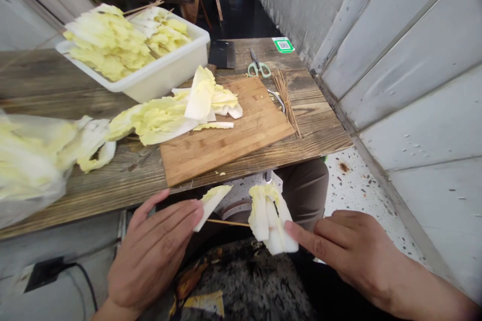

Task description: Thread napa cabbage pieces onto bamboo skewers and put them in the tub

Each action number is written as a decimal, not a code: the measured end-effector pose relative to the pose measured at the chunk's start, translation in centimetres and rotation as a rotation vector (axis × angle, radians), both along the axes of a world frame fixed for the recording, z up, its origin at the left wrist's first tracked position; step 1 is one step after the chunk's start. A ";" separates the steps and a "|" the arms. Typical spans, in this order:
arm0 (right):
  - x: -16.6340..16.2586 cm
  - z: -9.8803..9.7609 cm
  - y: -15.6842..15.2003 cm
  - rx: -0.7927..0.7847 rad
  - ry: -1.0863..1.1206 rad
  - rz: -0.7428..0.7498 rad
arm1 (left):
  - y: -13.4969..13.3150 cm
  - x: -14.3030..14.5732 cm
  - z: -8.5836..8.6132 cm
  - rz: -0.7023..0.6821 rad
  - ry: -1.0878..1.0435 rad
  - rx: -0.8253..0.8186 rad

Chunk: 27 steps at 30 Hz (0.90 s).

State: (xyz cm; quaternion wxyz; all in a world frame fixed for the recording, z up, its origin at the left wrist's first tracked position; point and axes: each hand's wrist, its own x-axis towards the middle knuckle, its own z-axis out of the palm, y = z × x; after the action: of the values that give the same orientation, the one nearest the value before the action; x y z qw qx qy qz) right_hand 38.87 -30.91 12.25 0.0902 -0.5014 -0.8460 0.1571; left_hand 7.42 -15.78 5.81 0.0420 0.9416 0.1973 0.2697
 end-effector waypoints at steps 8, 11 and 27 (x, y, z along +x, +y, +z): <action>0.1 0.7 0.4 -0.046 -0.019 0.040 | -1.0 0.0 -0.5 0.016 0.024 -0.020; 0.1 0.8 0.5 -0.051 -0.003 0.043 | -1.3 0.0 -0.7 0.026 0.024 -0.035; -0.2 0.2 0.7 -0.026 0.016 0.063 | -1.3 -1.9 -1.4 -0.025 0.136 -0.052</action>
State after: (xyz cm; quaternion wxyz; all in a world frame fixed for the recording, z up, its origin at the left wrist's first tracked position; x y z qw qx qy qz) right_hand 38.68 -30.22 12.46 0.0856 -0.4744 -0.8585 0.1748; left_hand 5.49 -17.03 4.37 0.0564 0.9587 0.1948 0.1996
